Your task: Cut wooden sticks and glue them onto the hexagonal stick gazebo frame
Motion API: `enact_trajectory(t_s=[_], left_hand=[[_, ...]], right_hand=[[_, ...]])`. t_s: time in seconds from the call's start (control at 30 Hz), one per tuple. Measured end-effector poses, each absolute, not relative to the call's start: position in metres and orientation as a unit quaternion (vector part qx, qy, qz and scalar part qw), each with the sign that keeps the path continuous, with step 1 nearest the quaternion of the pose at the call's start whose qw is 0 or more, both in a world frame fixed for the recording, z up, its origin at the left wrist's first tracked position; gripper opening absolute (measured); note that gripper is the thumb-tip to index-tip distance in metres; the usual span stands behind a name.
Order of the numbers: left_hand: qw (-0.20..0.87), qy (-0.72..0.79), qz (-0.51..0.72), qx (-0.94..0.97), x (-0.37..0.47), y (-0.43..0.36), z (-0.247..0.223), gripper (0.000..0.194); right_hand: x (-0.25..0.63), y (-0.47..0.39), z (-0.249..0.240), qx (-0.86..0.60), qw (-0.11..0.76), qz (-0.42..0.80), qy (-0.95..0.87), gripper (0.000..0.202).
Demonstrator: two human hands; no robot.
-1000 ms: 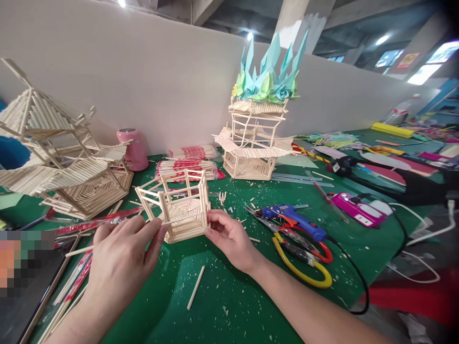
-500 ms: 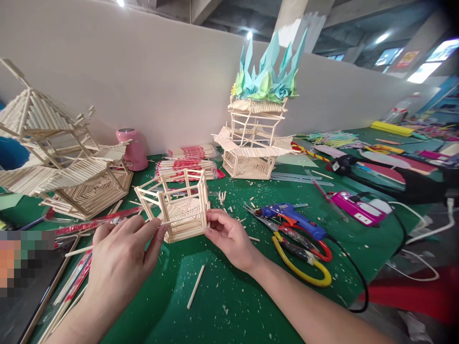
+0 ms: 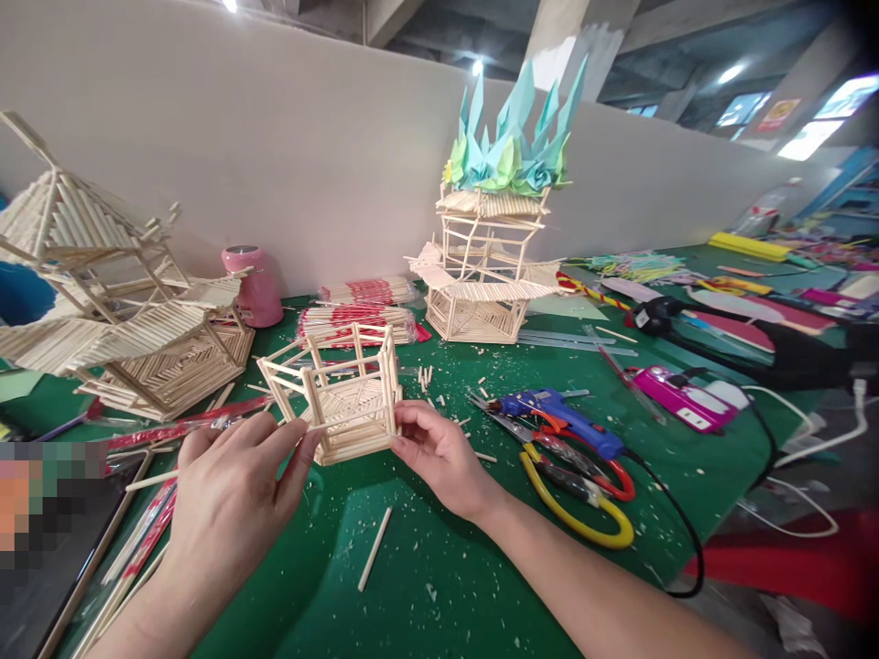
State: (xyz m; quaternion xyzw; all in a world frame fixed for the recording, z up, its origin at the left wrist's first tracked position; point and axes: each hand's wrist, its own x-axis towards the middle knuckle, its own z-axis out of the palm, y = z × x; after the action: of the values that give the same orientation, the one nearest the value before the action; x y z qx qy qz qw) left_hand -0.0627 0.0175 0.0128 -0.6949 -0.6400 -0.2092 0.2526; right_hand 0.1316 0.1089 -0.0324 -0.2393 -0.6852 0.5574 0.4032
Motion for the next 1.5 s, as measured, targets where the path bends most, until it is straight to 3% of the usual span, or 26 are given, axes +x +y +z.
enact_trajectory(t_s=[0.37, 0.63, 0.77, 0.93, 1.1, 1.23, 1.37, 1.5], left_hand=[[0.246, -0.58, -0.226, -0.743, -0.056, 0.015, 0.006, 0.027], [0.217, -0.541, -0.254, -0.772, -0.035, 0.01, -0.001, 0.02], [0.211, -0.526, -0.267, -0.779, -0.026, 0.007, -0.006, 0.018], [0.201, -0.521, -0.276, -0.783, -0.024, 0.006, -0.009, 0.017], [0.192, -0.532, -0.283, -0.775, -0.023, 0.005, -0.012, 0.022], [0.165, -0.539, -0.282, -0.777, -0.017, 0.003, -0.014, 0.023], [0.149, -0.521, -0.286, -0.79, -0.006, -0.003, -0.018, 0.023], [0.133, -0.527, -0.271, -0.795, 0.0, -0.013, -0.024, 0.024]], right_hand=[[0.133, 0.112, -0.042, -0.238, 0.389, 0.501, -0.736, 0.02], [0.144, 0.109, -0.032, -0.254, 0.304, 0.388, -0.832, 0.01], [0.144, 0.108, -0.029, -0.263, 0.277, 0.34, -0.859, 0.017], [0.166, 0.115, -0.014, -0.334, 0.337, 0.263, -0.84, 0.025], [0.231, 0.118, -0.006, -0.481, 0.423, 0.147, -0.754, 0.018], [0.272, 0.107, -0.014, -0.528, 0.389, 0.117, -0.746, 0.014], [0.289, 0.096, -0.021, -0.556, 0.305, 0.059, -0.771, 0.02], [0.299, 0.098, -0.024, -0.577, 0.289, -0.043, -0.763, 0.028]])
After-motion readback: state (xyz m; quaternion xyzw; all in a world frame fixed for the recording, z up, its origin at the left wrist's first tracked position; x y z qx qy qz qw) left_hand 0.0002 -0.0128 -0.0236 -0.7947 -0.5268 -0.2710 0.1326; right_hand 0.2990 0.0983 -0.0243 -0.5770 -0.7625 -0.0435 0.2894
